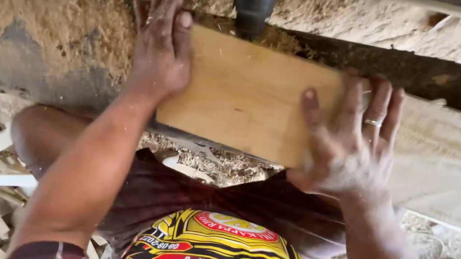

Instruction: Drilling multiple holes into a wooden block using a power drill

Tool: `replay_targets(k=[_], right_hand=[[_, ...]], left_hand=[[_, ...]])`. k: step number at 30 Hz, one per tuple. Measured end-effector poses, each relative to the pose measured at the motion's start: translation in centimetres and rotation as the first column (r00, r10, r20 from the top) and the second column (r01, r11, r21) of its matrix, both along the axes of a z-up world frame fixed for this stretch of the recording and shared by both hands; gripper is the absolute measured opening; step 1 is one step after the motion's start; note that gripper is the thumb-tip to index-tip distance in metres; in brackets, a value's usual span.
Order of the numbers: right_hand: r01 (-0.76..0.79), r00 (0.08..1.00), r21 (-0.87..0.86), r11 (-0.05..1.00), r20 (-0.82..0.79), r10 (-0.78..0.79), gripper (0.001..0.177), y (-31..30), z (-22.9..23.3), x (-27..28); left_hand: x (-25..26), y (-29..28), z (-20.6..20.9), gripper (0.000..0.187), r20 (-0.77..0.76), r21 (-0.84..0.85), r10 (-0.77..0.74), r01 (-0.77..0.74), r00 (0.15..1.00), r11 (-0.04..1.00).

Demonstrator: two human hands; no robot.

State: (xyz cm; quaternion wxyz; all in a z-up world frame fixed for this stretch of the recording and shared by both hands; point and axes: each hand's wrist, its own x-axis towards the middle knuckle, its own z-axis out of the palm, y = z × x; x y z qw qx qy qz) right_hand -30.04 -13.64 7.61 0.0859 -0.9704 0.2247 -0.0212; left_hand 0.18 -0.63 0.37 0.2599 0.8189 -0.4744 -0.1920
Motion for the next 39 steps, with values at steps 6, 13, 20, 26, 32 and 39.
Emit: replay_targets(k=[6, 13, 20, 26, 32, 39], right_hand=[[0.008, 0.999, 0.004, 1.000, 0.039, -0.008, 0.096, 1.6, 2.0, 0.8], [0.023, 0.998, -0.007, 1.000, 0.050, -0.023, 0.097, 0.7, 2.1, 2.6], [-0.027, 0.999, 0.040, 0.999, 0.029, 0.026, 0.096, 0.5, 1.3, 2.6], [-0.010, 0.999, -0.002, 1.000, 0.046, 0.010, 0.101, 1.8, 1.8, 2.2], [-0.065, 0.998, -0.009, 0.998, -0.027, 0.064, 0.106, 0.3, 1.4, 3.6], [-0.043, 0.998, 0.105, 0.994, -0.039, 0.047, 0.114, 1.2, 0.1, 2.2]], left_hand=[[-1.3, 2.4, 1.0, 0.065, -0.026, -0.021, 0.004, -0.005, 1.000, 1.000], [0.4, 0.9, 2.0, 0.031, -0.080, -0.163, 0.053, -0.065, 0.995, 0.984], [0.9, 1.2, 0.7, 0.056, -0.113, 0.007, 0.059, -0.058, 0.992, 0.998], [-0.1, 3.0, 1.0, 0.056, -0.039, -0.208, 0.005, -0.013, 0.999, 0.978], [1.8, 3.0, -1.7, 0.023, 0.266, -0.238, 0.101, -0.036, 0.959, 0.971], [1.3, 3.6, 1.0, 0.033, -0.026, -0.181, 0.070, -0.073, 0.997, 0.981]])
